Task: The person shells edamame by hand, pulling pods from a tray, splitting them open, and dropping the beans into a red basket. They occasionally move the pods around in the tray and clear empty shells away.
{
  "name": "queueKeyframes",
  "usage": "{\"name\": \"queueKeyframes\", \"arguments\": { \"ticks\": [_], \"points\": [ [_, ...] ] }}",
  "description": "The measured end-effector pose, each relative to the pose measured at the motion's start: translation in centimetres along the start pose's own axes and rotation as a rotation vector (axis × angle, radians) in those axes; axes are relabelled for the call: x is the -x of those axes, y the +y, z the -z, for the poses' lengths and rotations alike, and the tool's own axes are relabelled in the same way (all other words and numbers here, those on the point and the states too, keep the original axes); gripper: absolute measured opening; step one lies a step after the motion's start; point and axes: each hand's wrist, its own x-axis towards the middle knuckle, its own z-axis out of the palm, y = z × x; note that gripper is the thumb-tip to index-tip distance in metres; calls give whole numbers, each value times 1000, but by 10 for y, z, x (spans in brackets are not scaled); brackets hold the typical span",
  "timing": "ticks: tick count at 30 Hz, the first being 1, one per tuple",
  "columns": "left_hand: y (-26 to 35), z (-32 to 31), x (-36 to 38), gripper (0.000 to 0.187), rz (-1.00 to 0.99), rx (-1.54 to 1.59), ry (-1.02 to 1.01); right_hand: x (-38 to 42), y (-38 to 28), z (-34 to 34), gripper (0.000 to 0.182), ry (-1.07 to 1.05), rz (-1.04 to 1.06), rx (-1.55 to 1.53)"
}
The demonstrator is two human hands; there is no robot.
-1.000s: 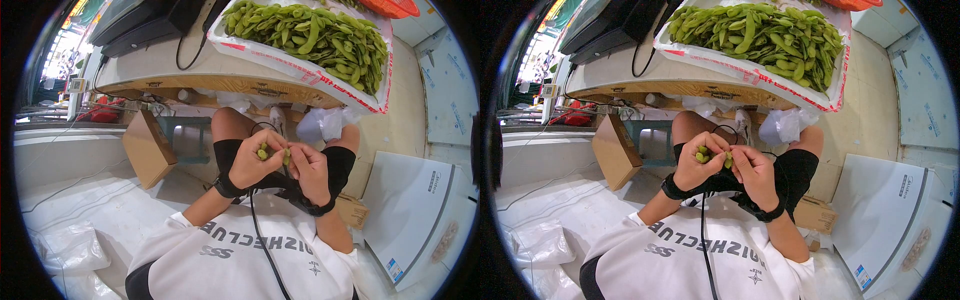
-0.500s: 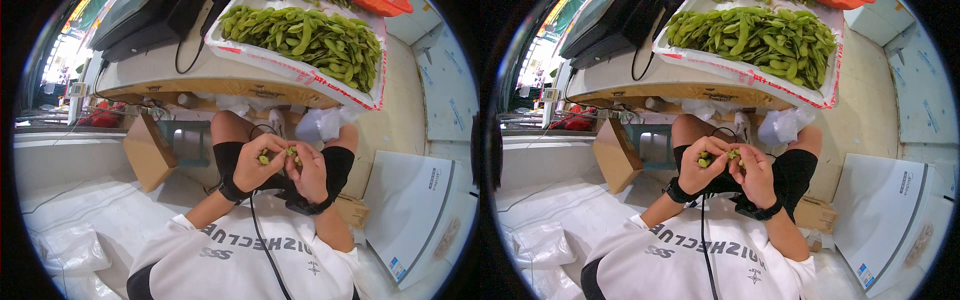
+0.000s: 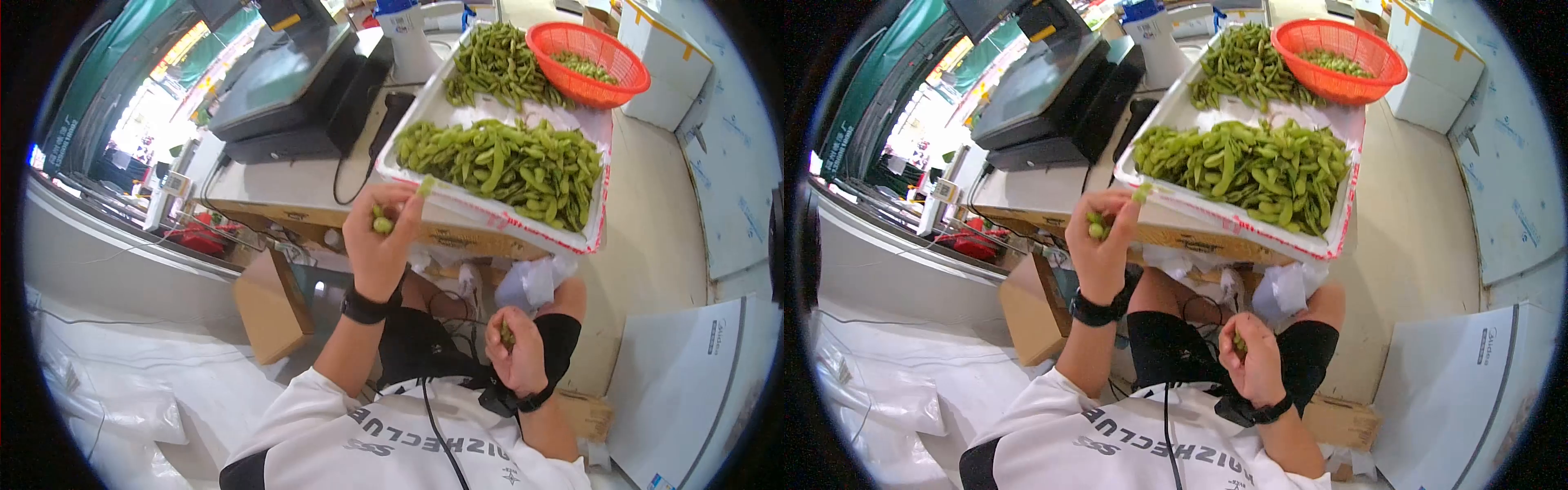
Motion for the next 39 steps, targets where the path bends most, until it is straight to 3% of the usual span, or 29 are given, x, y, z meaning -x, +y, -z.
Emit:
{"name": "queueKeyframes", "arguments": {
  "ticks": [5, 9, 12, 13, 16, 18, 20, 22, 24, 26, 28, 30, 31, 32, 38, 39],
  "points": [
    [-21, -32, -73, 11, -285, -300, 44, 7, 0, 4, 20, -43, -32, -5],
    [-36, -42, -97, 18, -123, -505, -30, 13, -2, 15, 22, -63, -41, -25],
    [-50, -39, -100, 22, -160, -557, -48, 14, -6, 24, 22, -89, -34, -42],
    [-44, -39, -97, 26, -51, -470, -60, 14, -8, 26, 22, -95, -31, -47],
    [-36, -27, -86, 26, 0, -229, 21, 15, -17, 20, 21, -62, -39, -43],
    [-2, -15, -57, 24, 246, -44, -84, 12, -17, 19, 20, -59, -31, -43],
    [20, -13, -14, 22, 312, -74, -196, 9, -15, 19, 18, -73, -34, -27],
    [32, -13, 28, 18, 362, -21, -492, 7, -11, 21, 16, -101, -43, 1],
    [30, -11, 63, 30, 471, -20, -824, 7, -8, 20, 14, -154, -38, 131],
    [27, -9, 90, 48, 694, -15, -1026, 12, -10, 17, 18, -158, 16, 355],
    [20, -12, 114, 54, 638, -26, -1020, 11, -1, 15, 20, -197, 342, 590],
    [22, -12, 124, 55, 487, -147, -1072, 15, 0, 20, 18, -196, 319, 726],
    [21, -10, 131, 56, 539, -79, -1039, 20, 0, 20, 17, -182, 247, 729],
    [18, -8, 134, 57, 469, -118, -1063, 23, 2, 20, 17, -186, 306, 739],
    [37, 1, 141, 54, 780, 86, -1091, 42, 16, 24, 18, -137, 342, 628],
    [32, 1, 150, 47, 705, 169, -1030, 42, 21, 27, 19, -105, 429, 601]
  ]
}}
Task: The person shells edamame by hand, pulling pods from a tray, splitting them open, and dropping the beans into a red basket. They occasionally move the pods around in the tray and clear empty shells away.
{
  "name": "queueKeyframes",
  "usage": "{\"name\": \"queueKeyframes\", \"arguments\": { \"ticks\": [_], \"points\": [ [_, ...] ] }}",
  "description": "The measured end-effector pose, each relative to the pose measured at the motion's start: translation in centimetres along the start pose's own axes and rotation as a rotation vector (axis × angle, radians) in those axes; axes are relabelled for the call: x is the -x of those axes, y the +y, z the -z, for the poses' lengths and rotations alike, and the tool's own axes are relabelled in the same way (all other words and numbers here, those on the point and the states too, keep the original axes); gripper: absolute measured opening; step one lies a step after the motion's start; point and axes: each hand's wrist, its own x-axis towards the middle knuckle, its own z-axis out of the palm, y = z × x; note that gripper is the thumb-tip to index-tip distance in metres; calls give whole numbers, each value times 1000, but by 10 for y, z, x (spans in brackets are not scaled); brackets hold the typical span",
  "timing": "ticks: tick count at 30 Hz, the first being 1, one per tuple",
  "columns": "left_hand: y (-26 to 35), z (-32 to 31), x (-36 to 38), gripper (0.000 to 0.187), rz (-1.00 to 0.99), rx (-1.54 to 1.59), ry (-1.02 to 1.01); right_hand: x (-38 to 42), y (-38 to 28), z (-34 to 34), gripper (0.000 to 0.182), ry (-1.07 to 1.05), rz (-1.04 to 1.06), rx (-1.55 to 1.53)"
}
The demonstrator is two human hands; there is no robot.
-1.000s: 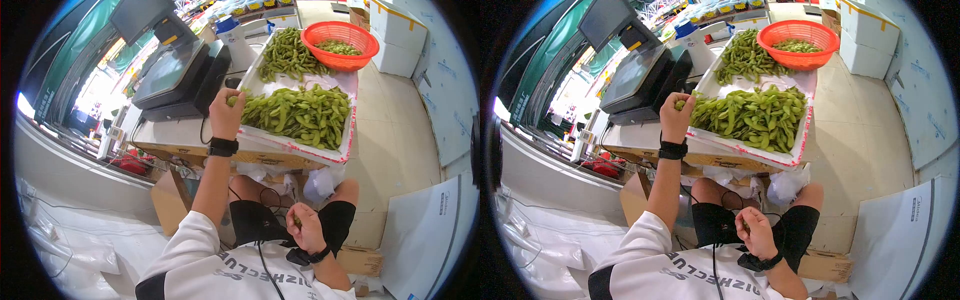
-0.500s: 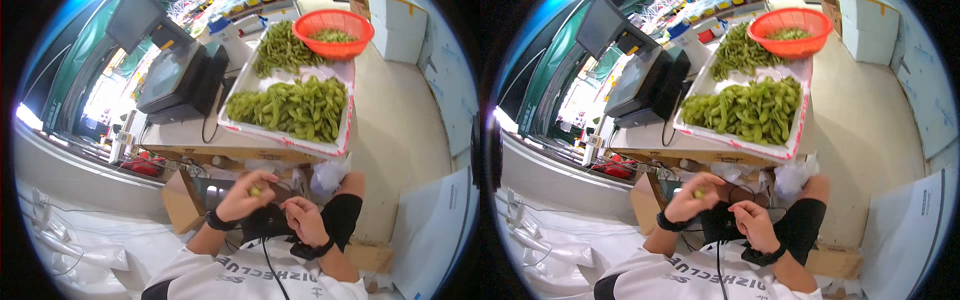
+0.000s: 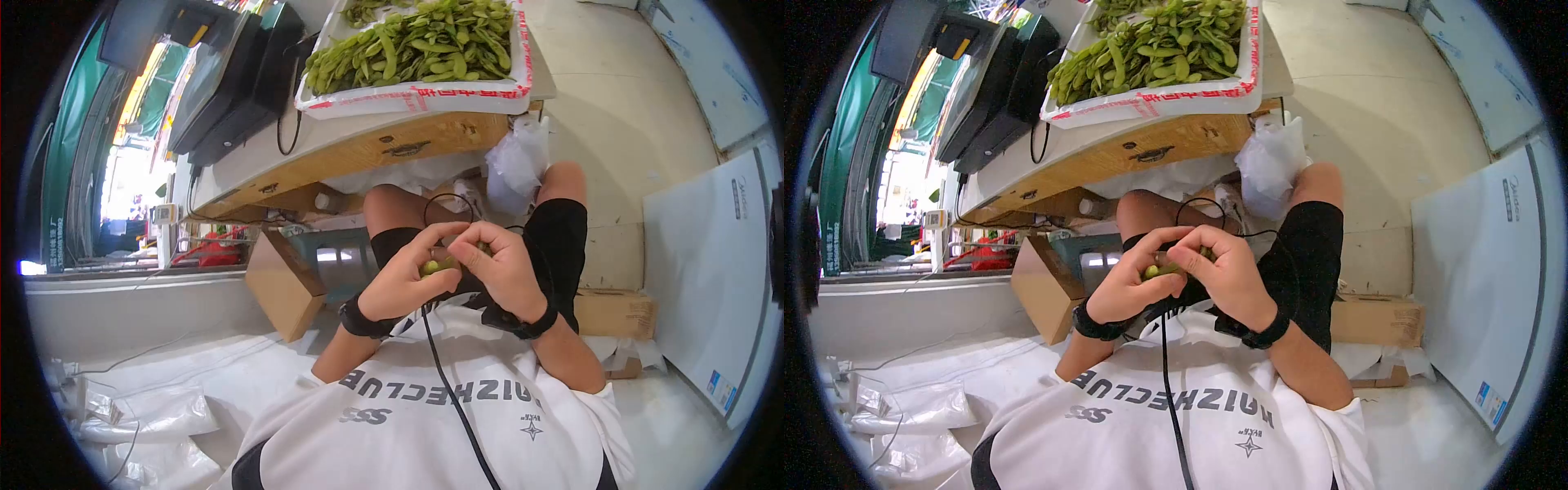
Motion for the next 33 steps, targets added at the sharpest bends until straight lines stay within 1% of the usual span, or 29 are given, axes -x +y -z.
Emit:
{"name": "queueKeyframes", "arguments": {
  "ticks": [3, 4, 7, 8, 11, 13, 14, 17, 19, 21, 23, 25, 28, 33],
  "points": [
    [-2, 3, 8, 32, 92, 172, -73, 13, -5, 12, 20, 87, -99, -238],
    [-8, -2, 9, 24, 20, 299, -49, 17, -10, 13, 20, 87, -57, -293],
    [-13, -10, 11, 25, 23, 511, -68, 29, -15, 14, 19, 108, 6, -223],
    [-13, -12, 11, 25, 50, 583, -96, 33, -16, 12, 20, 135, 34, -154],
    [-15, -15, 10, 22, 87, 603, -88, 40, -19, 7, 21, 241, 124, 11],
    [-11, -22, 10, 20, 3, 502, 43, 42, -20, 2, 22, 344, 186, 58],
    [-9, -25, 9, 19, -43, 451, 108, 43, -22, 3, 22, 328, 143, 30],
    [-3, -29, 7, 15, -372, -288, 376, 43, -27, 1, 21, 254, 46, -18],
    [0, -29, 4, 18, -500, -418, 400, 40, -30, -3, 21, 183, 19, 2],
    [2, -28, 1, 23, -616, -541, 429, 33, -26, -5, 19, 178, 14, -21],
    [3, -25, -2, 24, -590, -518, 406, 26, -17, -1, 18, 175, -2, 2],
    [4, -21, -5, 22, -556, -472, 399, 21, -18, -2, 16, 185, -11, -53],
    [0, -9, -7, 21, -447, -438, 386, 12, -20, -4, 14, 182, -64, -106],
    [-14, 10, -18, 17, -396, -173, 379, -10, -10, -8, 12, 183, -83, -132]
  ]
}}
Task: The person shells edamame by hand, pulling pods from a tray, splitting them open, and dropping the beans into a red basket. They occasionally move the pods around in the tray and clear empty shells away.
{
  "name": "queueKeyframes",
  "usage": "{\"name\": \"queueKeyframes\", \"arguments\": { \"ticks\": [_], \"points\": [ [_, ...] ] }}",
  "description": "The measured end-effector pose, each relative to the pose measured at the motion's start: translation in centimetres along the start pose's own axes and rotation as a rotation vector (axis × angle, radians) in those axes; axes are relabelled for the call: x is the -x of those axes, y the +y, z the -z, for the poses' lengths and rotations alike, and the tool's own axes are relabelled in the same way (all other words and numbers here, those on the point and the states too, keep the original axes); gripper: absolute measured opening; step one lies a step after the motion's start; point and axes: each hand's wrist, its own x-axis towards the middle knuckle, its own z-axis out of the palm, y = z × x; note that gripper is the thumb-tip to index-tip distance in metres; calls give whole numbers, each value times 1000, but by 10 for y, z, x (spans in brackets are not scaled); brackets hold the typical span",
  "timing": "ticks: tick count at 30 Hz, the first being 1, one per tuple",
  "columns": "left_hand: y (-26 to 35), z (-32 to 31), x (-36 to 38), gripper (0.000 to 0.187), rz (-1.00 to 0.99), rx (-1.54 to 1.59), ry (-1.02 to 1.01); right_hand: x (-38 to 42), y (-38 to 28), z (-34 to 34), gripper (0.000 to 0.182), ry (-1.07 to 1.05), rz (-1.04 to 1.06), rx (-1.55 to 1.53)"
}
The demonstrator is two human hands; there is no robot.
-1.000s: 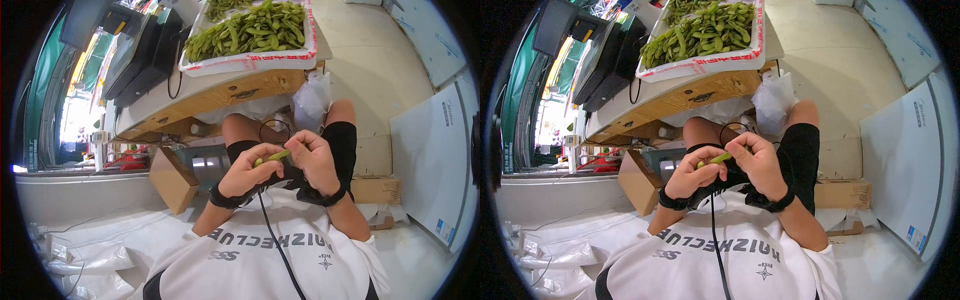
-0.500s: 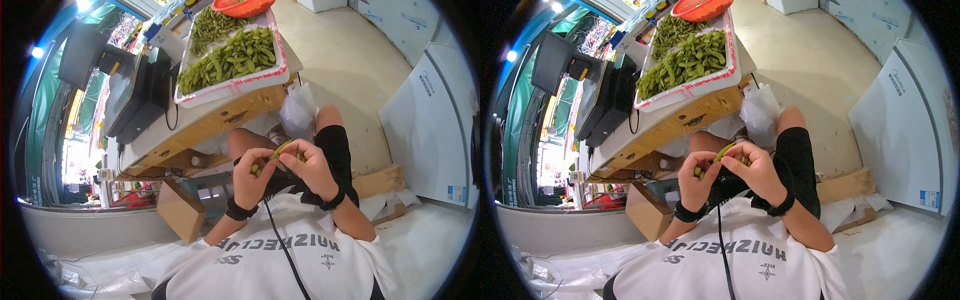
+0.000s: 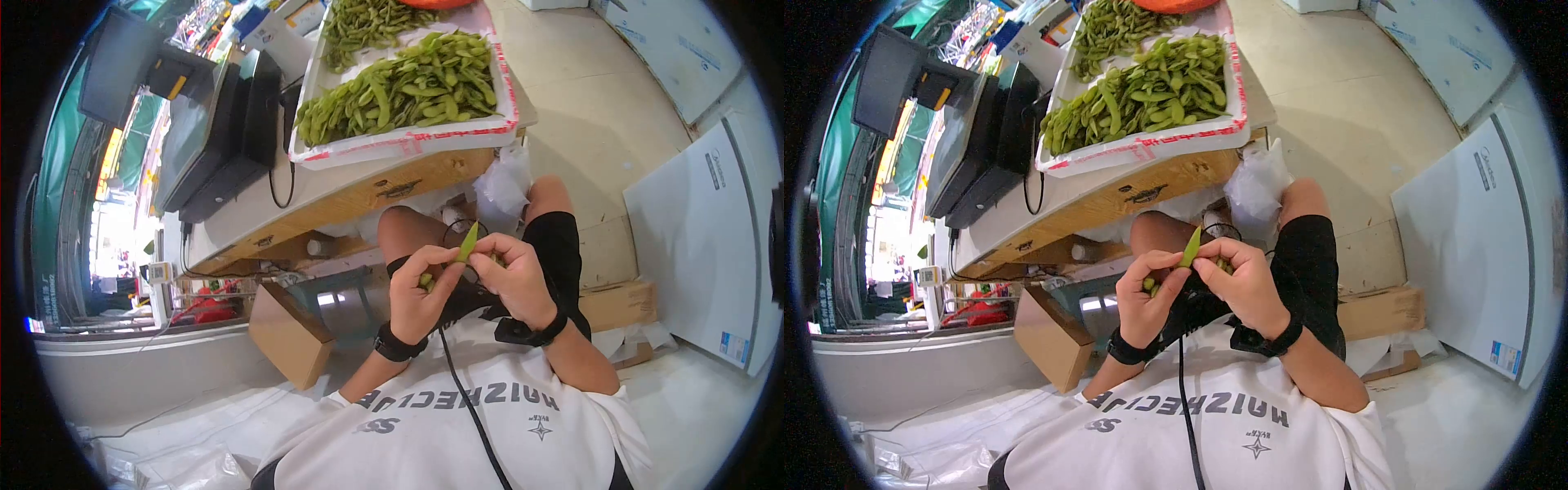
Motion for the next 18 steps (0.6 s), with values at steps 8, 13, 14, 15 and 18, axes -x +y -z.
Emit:
{"name": "queueKeyframes", "arguments": {
  "ticks": [8, 13, 14, 15, 18],
  "points": [
    [-34, 19, -18, 16, 105, 105, 73, -45, 6, -12, 11, -8, -140, 43],
    [-50, 40, -16, 13, 171, 140, 94, -58, 14, -19, 15, -5, -190, 512],
    [-54, 44, -13, 15, 248, 232, 66, -59, 16, -19, 12, -9, -257, 537],
    [-64, 43, -10, 16, 324, 506, 56, -61, 22, -20, 10, -2, -214, 515],
    [-70, 42, -3, 15, 426, 682, 103, -68, 27, -32, 6, 40, -204, 502]
  ]
}}
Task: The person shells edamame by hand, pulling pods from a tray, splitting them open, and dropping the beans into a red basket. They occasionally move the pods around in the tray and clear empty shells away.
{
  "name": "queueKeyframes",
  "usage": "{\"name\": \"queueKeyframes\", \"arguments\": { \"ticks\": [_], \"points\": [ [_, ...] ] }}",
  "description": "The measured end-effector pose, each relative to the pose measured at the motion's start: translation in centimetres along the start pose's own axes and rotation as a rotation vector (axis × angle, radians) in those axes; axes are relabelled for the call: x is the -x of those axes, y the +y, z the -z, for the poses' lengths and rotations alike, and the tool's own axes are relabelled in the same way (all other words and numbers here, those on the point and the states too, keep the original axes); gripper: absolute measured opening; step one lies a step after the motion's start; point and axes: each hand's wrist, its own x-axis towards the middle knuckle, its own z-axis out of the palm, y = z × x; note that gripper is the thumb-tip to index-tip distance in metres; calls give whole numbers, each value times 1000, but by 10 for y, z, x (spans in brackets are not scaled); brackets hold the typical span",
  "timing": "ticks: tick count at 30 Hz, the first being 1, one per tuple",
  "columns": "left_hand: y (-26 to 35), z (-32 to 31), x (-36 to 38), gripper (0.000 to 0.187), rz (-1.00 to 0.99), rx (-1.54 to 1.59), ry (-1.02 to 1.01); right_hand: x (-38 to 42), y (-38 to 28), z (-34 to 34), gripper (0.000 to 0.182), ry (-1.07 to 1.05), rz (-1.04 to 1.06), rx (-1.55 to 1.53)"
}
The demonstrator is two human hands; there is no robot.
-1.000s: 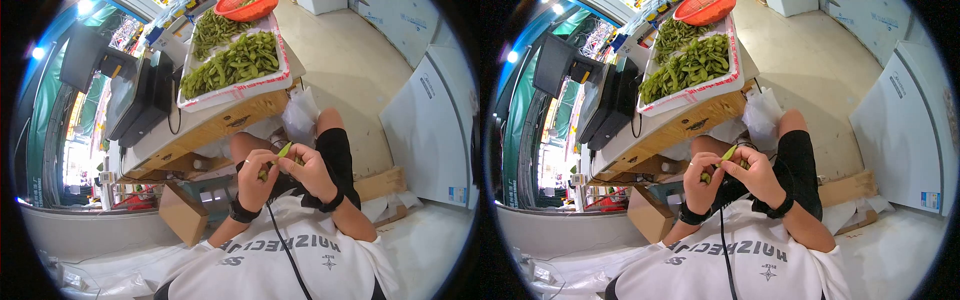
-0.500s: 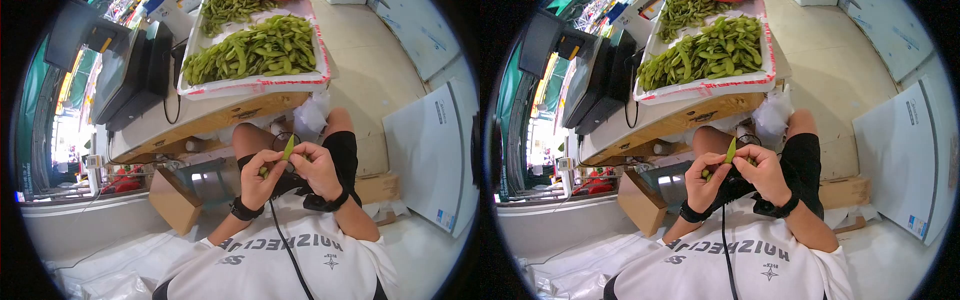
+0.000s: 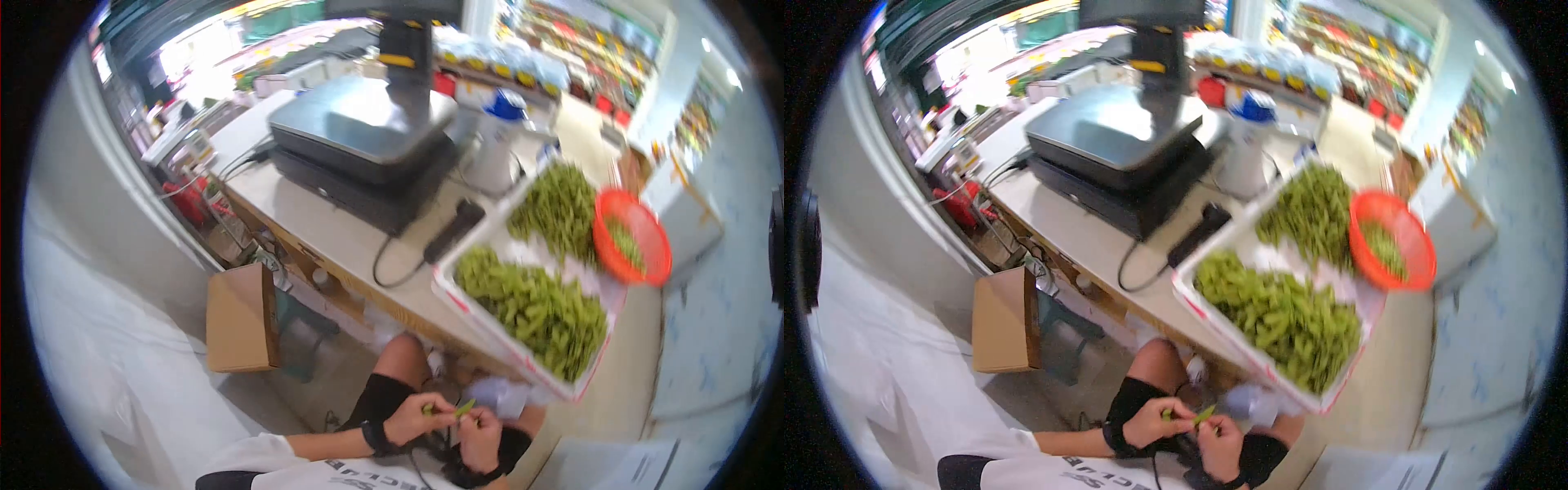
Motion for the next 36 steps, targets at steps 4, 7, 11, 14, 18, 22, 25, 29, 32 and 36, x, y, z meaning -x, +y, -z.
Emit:
{"name": "queueKeyframes", "arguments": {
  "ticks": [4, 7, 11, 14, 18, 22, 25, 29, 32, 36],
  "points": [
    [4, 0, 5, 22, 26, 189, 14, -4, -2, -4, 21, -43, 84, 264],
    [-13, 8, 0, 25, 88, 287, -60, -8, 6, -9, 16, -34, 64, 100],
    [-33, 10, -6, 32, -274, -244, 35, -39, 52, 34, 14, -186, 84, 256],
    [-28, 8, 4, 29, -292, -333, 14, -36, 48, 36, 13, -213, 121, 407],
    [-17, 0, 23, 22, -422, -627, -14, -58, 98, 79, 10, -326, 321, 508],
    [-15, -8, 34, 21, -336, -629, -97, -12, 49, 56, 6, -345, 356, 602],
    [-22, -11, 33, 23, -407, -610, -85, 49, -19, 4, 7, -189, -10, 217],
    [-46, -18, 19, 24, -336, -460, -30, 24, 9, 34, 10, -234, 507, 614],
    [-52, -21, 11, 21, -294, -349, 10, 9, 12, 44, 11, -302, 1086, 986],
    [-28, -32, 15, 22, -400, -608, 126, 3, 30, 49, 13, -278, 163, 294]
  ]
}}
